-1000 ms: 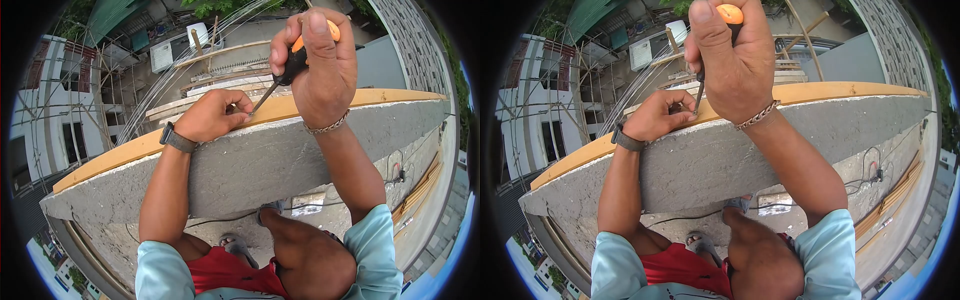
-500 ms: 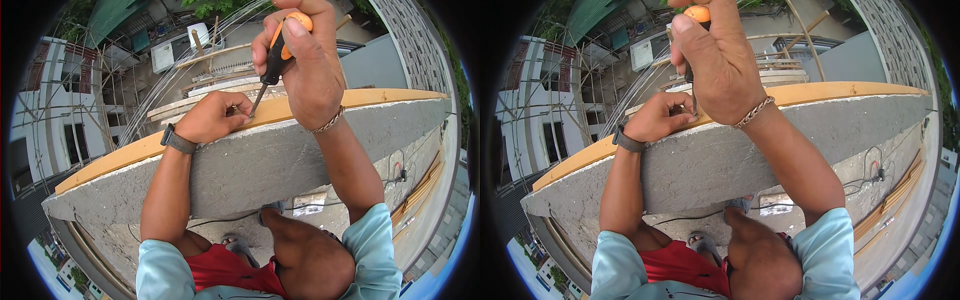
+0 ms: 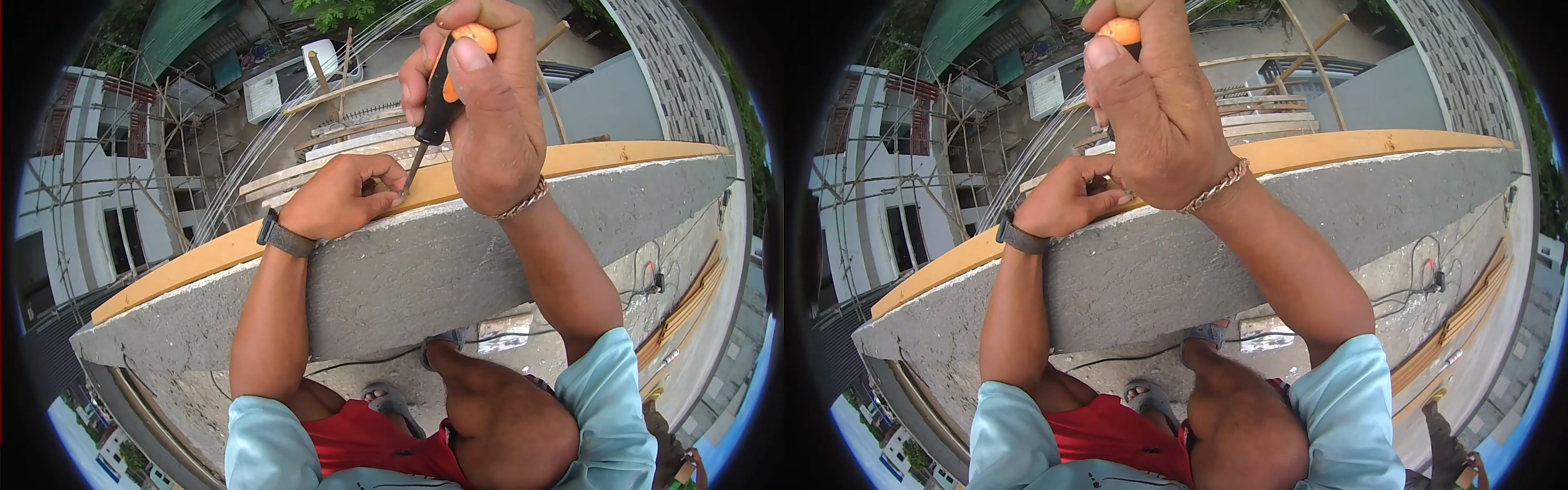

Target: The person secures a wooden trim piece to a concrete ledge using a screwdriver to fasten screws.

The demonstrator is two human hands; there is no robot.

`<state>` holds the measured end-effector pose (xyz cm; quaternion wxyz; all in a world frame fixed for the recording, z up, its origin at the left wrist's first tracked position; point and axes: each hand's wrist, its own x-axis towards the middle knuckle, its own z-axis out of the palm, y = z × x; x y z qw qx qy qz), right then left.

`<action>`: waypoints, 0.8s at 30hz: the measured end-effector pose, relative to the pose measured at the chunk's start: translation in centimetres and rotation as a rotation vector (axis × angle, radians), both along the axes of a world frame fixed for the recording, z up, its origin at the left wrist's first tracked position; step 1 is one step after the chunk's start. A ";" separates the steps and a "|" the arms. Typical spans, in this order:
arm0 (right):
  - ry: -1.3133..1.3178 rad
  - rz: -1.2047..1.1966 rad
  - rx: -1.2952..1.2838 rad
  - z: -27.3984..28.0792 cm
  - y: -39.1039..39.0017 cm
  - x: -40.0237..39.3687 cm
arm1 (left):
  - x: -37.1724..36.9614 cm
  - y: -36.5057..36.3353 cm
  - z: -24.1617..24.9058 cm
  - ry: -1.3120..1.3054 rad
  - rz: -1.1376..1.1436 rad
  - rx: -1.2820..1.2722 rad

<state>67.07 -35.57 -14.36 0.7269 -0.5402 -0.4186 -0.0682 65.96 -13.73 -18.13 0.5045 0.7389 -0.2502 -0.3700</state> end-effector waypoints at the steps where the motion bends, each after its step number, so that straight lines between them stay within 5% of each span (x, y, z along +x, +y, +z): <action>1: -0.012 0.022 -0.010 0.0 -0.1 0.1 | 0.0 0.0 -0.2 -0.015 -0.002 -0.004; 5: -0.047 0.086 -0.042 0.3 0.4 0.1 | 0.1 -0.2 0.7 -0.029 -0.027 0.067; 7: -0.303 -0.761 -0.260 -0.1 2.8 -0.3 | -0.1 -0.2 0.7 -0.019 -0.017 0.067; 8: -0.303 -0.764 -0.261 -0.4 2.8 0.3 | -0.1 -0.2 0.6 -0.009 -0.008 0.067; 10: -1.012 -0.928 -0.355 -0.3 2.7 1.9 | -0.1 -0.1 0.1 -0.017 -0.009 0.046; 14: -0.732 -0.874 -0.513 3.8 2.0 -1.8 | 0.2 0.0 0.5 -0.096 -0.059 0.113; 16: 0.163 -0.569 -0.510 5.8 1.8 -2.7 | 0.2 -0.1 -0.2 -0.091 -0.035 0.066; 24: -0.344 -0.643 -0.358 2.6 3.1 0.3 | -0.1 -0.1 -0.5 -0.113 -0.009 0.018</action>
